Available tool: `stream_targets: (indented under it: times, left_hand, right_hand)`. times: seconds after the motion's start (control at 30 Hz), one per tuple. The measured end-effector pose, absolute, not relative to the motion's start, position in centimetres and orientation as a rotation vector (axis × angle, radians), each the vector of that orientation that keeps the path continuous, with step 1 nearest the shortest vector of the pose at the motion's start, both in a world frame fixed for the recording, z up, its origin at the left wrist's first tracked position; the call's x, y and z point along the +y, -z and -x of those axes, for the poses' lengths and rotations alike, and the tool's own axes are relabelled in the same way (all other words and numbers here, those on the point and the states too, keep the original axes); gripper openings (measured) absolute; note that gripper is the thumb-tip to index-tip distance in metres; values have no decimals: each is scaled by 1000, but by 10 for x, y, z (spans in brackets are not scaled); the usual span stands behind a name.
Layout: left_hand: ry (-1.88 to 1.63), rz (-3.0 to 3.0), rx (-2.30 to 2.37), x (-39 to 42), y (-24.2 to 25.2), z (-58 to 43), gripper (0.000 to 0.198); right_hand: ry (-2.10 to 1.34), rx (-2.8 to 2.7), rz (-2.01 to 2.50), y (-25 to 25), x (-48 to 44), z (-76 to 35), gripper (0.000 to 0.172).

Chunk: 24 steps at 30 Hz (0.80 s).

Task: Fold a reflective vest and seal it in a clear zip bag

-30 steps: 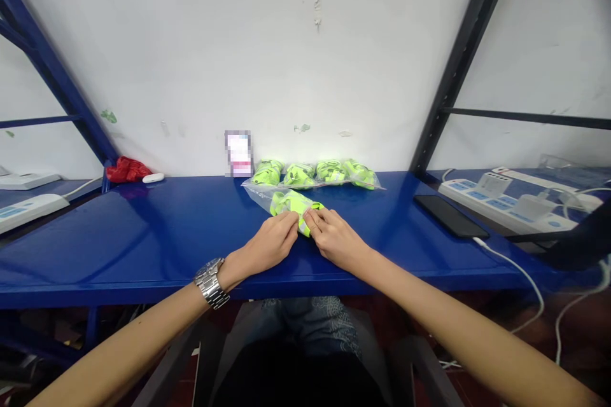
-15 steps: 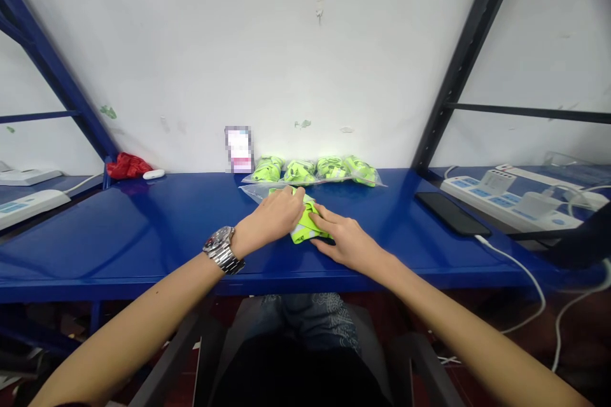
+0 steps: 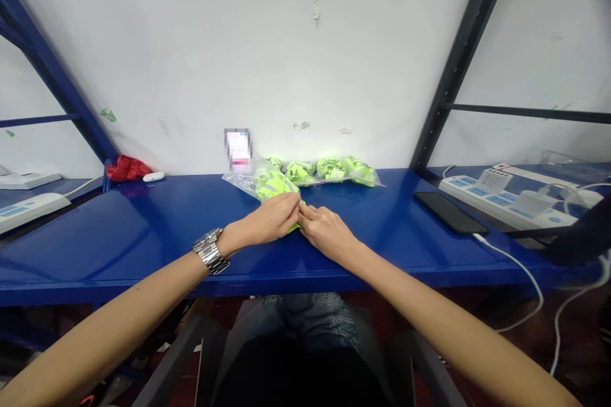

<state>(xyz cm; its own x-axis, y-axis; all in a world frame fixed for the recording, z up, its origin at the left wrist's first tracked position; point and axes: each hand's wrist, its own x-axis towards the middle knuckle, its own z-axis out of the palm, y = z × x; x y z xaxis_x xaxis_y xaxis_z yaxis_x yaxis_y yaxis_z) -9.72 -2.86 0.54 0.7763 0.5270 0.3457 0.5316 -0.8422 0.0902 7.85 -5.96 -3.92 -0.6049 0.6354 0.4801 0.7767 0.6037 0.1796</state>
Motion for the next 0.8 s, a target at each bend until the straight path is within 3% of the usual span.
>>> stream_targets:
  times: [0.17, 0.3, 0.5, 0.8]
  left_hand:
    - [823, 2930, -1067, -22, -30, 103, 19]
    - [974, 3090, -1177, -17, -53, 102, 20]
    - [1460, 3361, -1287, -2, -67, 82, 20]
    - [1445, 2750, -1591, -13, -72, 46, 26]
  right_hand:
    - [72, -2068, 766, 15, -61, -110, 41]
    - [-434, -1603, 834, -12, -62, -132, 52]
    - [-1381, -1417, 856, -31, -64, -117, 60]
    - [-1151, -931, 1006, -39, -38, -98, 42]
